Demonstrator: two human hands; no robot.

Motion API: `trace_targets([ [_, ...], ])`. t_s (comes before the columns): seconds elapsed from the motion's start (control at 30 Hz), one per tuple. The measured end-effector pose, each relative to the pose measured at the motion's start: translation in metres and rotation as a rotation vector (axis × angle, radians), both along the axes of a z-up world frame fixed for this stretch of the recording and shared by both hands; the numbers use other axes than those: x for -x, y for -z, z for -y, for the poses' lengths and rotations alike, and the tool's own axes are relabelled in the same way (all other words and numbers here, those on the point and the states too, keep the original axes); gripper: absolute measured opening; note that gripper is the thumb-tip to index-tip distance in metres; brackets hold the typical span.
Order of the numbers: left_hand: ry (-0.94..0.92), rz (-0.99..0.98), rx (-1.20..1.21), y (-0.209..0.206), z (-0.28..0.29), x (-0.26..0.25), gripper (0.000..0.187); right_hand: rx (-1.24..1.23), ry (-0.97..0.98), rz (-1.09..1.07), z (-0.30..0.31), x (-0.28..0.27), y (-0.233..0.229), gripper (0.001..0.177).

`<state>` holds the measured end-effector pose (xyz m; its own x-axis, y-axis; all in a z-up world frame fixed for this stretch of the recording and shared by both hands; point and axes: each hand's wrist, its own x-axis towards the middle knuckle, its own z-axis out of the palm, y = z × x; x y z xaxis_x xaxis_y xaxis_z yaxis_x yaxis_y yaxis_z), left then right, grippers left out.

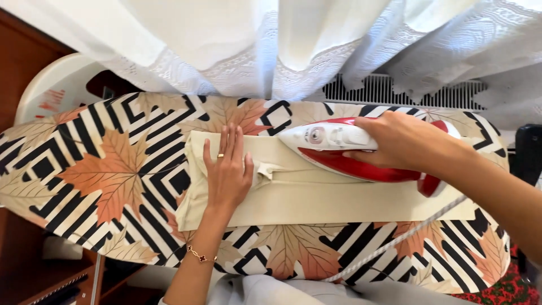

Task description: The recorder irons a light-colored garment on an ironing board and then folds it neatly.

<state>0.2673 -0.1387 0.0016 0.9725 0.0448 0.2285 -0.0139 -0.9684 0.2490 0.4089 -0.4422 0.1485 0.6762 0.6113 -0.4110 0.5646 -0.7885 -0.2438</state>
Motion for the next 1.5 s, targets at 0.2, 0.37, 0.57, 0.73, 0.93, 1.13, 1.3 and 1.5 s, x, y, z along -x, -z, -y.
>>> trace_targets([
  [0.2,0.027,-0.058,-0.017,0.011,0.019,-0.006,0.068,0.222,0.164,-0.045,0.018,0.004,-0.025,0.059],
  [0.37,0.036,-0.049,-0.066,0.021,0.019,-0.008,0.069,0.165,0.101,-0.046,0.017,-0.008,-0.009,0.054],
  [0.57,0.024,-0.076,-0.108,0.021,0.021,-0.009,0.068,-0.066,0.043,0.012,0.026,-0.020,-0.010,0.054],
  [0.73,0.019,-0.032,-0.018,0.001,0.046,-0.009,0.067,-0.264,0.095,0.157,0.055,-0.008,-0.046,0.055],
  [0.93,0.170,-0.038,-0.013,0.009,0.097,-0.012,0.070,0.074,0.406,0.138,0.107,0.024,-0.053,0.047],
  [1.13,0.167,-0.048,-0.054,0.022,0.114,-0.008,0.076,-0.003,0.516,0.021,0.119,0.056,-0.020,0.049],
  [1.3,0.152,-0.051,-0.042,0.020,0.114,-0.009,0.077,0.044,0.451,0.118,0.124,0.062,0.010,0.057],
  [1.5,0.150,-0.015,-0.009,0.013,0.132,-0.013,0.076,-0.013,0.461,0.132,0.121,0.041,0.015,0.051],
])
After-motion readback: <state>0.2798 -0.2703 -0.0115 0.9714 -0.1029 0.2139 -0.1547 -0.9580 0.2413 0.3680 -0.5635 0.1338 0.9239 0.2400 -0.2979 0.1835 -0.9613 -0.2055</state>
